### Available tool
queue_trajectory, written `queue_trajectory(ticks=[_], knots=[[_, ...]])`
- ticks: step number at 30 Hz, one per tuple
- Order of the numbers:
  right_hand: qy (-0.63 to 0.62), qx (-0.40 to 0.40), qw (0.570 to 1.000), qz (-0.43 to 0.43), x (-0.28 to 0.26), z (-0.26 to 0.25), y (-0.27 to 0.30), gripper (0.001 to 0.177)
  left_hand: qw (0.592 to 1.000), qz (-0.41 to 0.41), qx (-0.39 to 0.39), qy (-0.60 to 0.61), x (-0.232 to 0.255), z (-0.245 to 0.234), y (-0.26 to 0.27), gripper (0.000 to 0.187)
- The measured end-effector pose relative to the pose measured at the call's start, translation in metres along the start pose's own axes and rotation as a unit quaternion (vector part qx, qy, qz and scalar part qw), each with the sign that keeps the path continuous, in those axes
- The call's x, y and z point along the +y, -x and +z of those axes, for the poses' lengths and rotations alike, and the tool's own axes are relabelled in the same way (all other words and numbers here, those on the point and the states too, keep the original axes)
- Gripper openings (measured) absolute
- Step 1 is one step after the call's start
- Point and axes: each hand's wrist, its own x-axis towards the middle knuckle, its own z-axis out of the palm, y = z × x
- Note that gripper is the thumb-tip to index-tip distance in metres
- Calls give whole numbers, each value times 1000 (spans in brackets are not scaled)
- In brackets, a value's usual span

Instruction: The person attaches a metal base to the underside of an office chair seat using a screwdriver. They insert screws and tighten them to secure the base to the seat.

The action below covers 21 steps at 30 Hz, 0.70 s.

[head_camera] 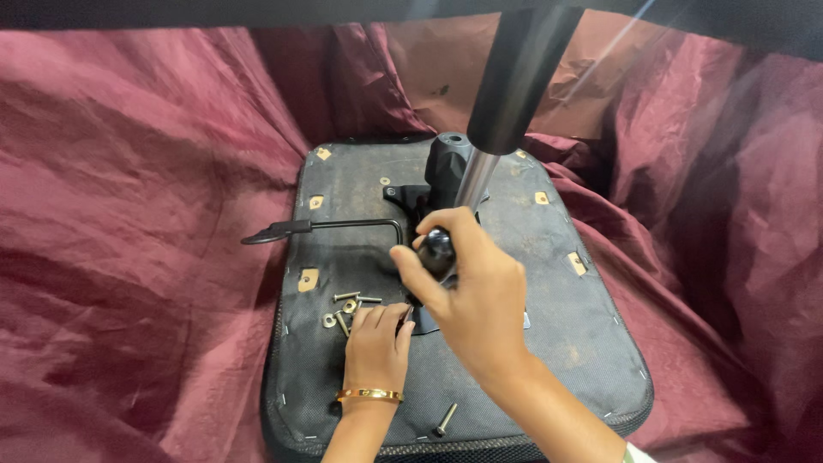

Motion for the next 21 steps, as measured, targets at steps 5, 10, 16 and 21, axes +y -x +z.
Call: queue_trajectory(ticks=[5, 10, 16, 21], knots=[[77, -51, 984, 154, 14, -13, -16, 37, 999, -29, -17, 12, 6, -4, -2, 18], [-91, -115, 988, 36, 20, -33, -13, 36, 1000, -14, -1, 5, 4, -2, -2, 19], [-8, -111, 994, 1, 6, -22, -3, 41, 1000, 7, 15, 10, -1, 3, -1, 20], [65, -37, 997, -5, 3, -14, -6, 32, 1000, 12, 17, 10, -4, 5, 0, 20]])
